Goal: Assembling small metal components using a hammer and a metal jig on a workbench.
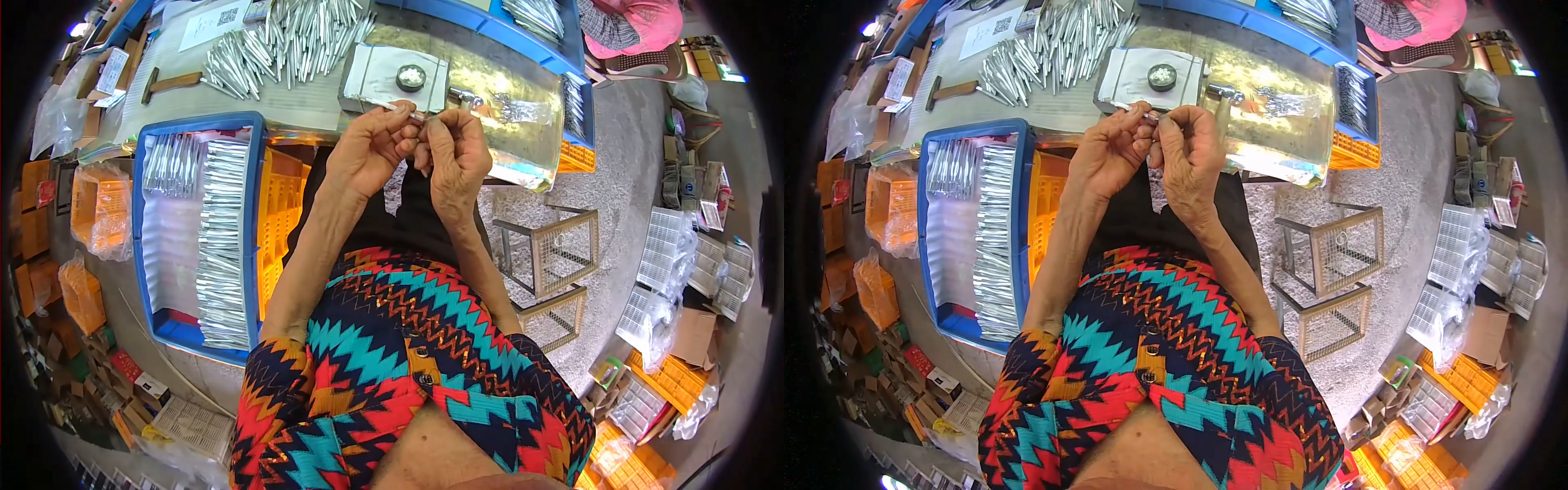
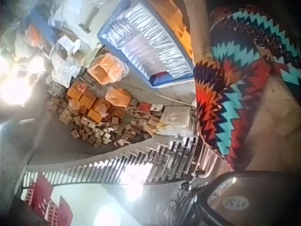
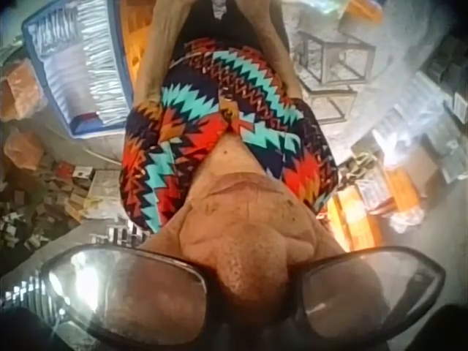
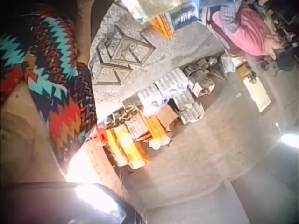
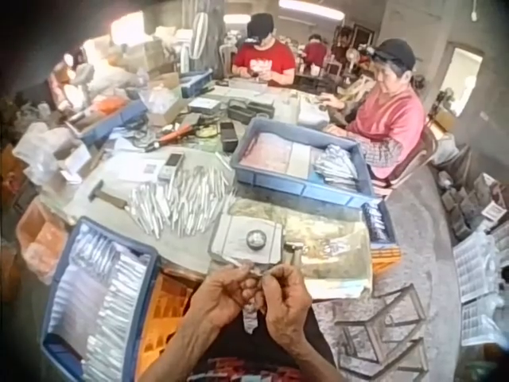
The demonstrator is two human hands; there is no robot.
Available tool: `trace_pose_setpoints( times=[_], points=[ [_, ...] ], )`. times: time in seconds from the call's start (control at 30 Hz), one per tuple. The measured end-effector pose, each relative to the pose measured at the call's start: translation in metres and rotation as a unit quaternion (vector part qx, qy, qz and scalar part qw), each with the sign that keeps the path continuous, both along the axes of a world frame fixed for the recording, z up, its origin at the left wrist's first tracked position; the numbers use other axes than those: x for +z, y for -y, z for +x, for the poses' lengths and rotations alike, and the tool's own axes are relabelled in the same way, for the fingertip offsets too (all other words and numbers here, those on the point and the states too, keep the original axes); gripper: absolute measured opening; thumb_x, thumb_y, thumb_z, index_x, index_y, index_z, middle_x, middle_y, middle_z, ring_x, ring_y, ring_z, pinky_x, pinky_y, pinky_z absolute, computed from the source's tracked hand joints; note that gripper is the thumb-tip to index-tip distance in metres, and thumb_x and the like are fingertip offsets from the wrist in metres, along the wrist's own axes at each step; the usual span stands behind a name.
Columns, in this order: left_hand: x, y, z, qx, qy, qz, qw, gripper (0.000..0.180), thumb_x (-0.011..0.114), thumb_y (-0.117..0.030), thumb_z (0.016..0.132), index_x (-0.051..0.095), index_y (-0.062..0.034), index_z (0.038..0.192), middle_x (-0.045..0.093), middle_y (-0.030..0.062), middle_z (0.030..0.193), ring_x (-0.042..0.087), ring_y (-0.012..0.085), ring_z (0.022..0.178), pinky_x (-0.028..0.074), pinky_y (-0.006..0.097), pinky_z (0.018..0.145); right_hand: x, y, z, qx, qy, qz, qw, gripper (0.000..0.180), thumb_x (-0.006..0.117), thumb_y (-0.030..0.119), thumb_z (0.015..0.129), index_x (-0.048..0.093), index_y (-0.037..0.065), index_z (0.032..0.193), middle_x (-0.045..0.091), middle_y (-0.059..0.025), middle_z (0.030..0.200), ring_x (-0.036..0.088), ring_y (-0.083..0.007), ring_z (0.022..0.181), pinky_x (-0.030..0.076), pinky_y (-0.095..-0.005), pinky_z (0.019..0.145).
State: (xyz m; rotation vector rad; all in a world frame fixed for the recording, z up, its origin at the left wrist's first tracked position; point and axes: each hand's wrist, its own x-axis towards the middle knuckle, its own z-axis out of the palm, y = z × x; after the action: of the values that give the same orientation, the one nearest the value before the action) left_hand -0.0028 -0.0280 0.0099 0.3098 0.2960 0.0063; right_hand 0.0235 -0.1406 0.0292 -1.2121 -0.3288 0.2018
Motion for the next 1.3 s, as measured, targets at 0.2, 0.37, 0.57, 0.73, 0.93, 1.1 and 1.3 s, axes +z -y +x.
trace_pose_setpoints(
  times=[0.2,0.37,0.57,0.73,0.93,1.1,1.3],
  points=[
    [0.000,0.003,0.000,0.003,0.002,0.014,1.000,0.014,0.054,-0.005,0.081,0.052,0.0035,0.093,0.056,0.0074,0.076,0.054,0.0119,0.063,0.045,0.020,0.055,-0.016,0.000,-0.001,-0.056,0.075,-0.071,0.993,0.008,0.048,0.007,0.088,0.045,0.000,0.089,0.054,-0.0039,0.070,0.044,-0.0040,0.048,0.034,-0.0160,0.041],
    [0.002,0.008,0.000,0.030,0.003,0.094,0.995,0.012,0.055,-0.006,0.081,0.054,0.0029,0.090,0.057,0.0077,0.072,0.055,0.0122,0.058,0.045,0.021,0.052,-0.036,0.003,0.001,-0.122,0.233,-0.193,0.945,0.006,0.046,0.005,0.088,0.044,0.000,0.089,0.053,-0.0033,0.068,0.042,-0.0034,0.048,0.033,-0.0155,0.042],
    [0.005,0.014,0.000,0.091,-0.003,0.263,0.961,0.014,0.059,-0.006,0.078,0.056,0.0033,0.088,0.058,0.0079,0.068,0.055,0.0119,0.054,0.047,0.021,0.048,-0.019,-0.003,-0.006,-0.062,-0.055,-0.023,0.996,0.009,0.049,0.008,0.087,0.046,-0.001,0.085,0.053,-0.0038,0.066,0.040,-0.0036,0.046,0.030,-0.0157,0.040],
    [0.007,0.016,0.002,0.104,-0.026,0.348,0.931,0.009,0.059,-0.002,0.077,0.057,0.0037,0.084,0.058,0.0083,0.065,0.054,0.0110,0.048,0.045,0.021,0.044,-0.024,-0.004,-0.001,-0.046,-0.105,-0.001,0.993,0.011,0.050,0.009,0.086,0.046,-0.001,0.084,0.052,-0.0030,0.065,0.044,-0.0042,0.047,0.031,-0.0151,0.039],
    [-0.002,0.003,0.014,0.104,-0.022,0.383,0.918,0.006,0.059,-0.002,0.076,0.058,0.0042,0.078,0.058,0.0079,0.061,0.053,0.0105,0.049,0.043,0.020,0.043,-0.030,-0.003,0.006,0.011,-0.167,0.057,0.984,0.012,0.048,0.009,0.086,0.047,-0.003,0.088,0.051,-0.0036,0.067,0.042,-0.0054,0.047,0.031,-0.0165,0.039],
    [-0.003,-0.007,0.026,0.120,-0.019,0.433,0.893,0.006,0.059,-0.002,0.075,0.060,0.0026,0.078,0.058,0.0057,0.062,0.053,0.0088,0.051,0.041,0.018,0.043,-0.027,-0.007,0.005,0.027,-0.195,0.114,0.974,0.019,0.045,0.006,0.084,0.048,-0.005,0.099,0.050,-0.0043,0.071,0.042,-0.0063,0.050,0.031,-0.0176,0.040],
    [0.004,-0.011,0.036,0.107,-0.033,0.505,0.856,0.006,0.058,-0.002,0.075,0.060,0.0026,0.077,0.059,0.0055,0.065,0.055,0.0084,0.053,0.042,0.018,0.043,-0.025,-0.009,0.009,0.066,-0.218,0.175,0.958,0.033,0.045,0.003,0.081,0.044,-0.006,0.113,0.047,-0.0036,0.072,0.044,-0.0069,0.053,0.032,-0.0176,0.041]
  ],
)
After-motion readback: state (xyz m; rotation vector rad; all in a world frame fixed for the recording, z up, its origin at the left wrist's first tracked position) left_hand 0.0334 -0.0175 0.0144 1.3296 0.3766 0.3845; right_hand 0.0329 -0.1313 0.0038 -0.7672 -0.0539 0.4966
